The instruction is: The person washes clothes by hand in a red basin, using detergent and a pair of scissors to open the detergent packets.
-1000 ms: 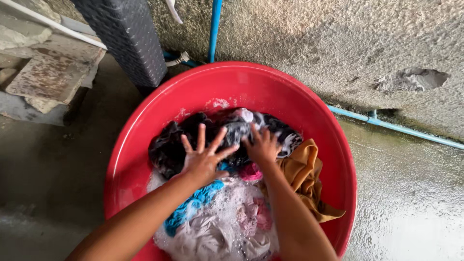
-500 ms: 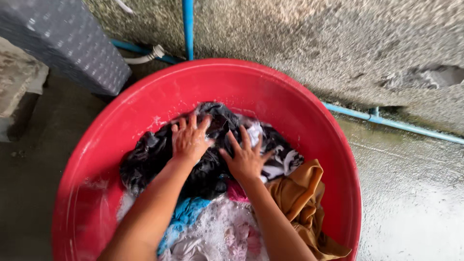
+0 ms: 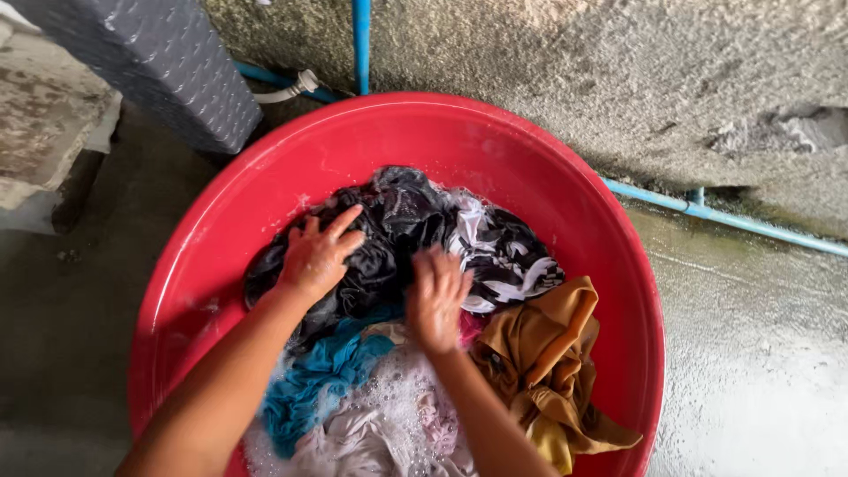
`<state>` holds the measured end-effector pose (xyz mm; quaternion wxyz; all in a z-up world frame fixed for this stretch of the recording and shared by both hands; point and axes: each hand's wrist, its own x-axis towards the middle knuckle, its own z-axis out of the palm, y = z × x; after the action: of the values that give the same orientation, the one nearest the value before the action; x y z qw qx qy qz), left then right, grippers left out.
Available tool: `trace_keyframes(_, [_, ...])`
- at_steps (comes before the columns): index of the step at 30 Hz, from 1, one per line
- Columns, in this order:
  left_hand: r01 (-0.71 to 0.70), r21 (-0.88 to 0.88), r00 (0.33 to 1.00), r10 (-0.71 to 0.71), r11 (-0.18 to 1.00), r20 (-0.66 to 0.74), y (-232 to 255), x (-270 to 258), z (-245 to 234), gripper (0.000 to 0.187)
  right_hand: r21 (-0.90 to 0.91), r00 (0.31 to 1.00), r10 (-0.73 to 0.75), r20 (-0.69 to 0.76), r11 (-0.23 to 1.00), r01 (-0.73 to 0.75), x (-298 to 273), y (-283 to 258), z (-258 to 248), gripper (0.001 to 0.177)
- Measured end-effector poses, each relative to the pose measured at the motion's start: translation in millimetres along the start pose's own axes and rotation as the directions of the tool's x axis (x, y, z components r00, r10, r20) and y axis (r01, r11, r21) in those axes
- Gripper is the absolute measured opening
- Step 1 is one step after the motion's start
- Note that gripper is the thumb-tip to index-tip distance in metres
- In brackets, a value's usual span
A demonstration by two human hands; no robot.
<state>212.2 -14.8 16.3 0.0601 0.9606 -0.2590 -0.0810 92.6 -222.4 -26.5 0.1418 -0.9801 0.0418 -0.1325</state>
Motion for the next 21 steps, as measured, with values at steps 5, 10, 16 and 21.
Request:
trace_keyframes(5, [-0.161,0.118,0.982,0.172,0.980,-0.082,2.9,3.1,30.5,0.049,0.269,0.939,-0.165,0.301,0.960,0.082,-61.6,-17.3,42.5,0.062])
trace_keyframes(10, [0.046,0.158,0.999,-0.043,0.986,-0.024,55.6,-54.9,3.2,0.100,0.093,0.526,-0.082,0.847,0.996,0.006,-6.7,-12.1,68.7,0.053])
trace_keyframes(16, [0.149,0.000,0.813,-0.123,0.989,0.569,58.5,-81.1,-7.6,0.133,0.068,0.801,0.169,0.575,0.965,-0.252,23.7,20.5,-40.0,0.028])
trace_keyframes(21, [0.127,0.016,0.759,-0.107,0.992,0.642,52.5,-67.4,-9.9,0.133,0.049,0.849,0.460,-0.259,0.884,-0.464,-19.5,55.2,-104.4,0.080])
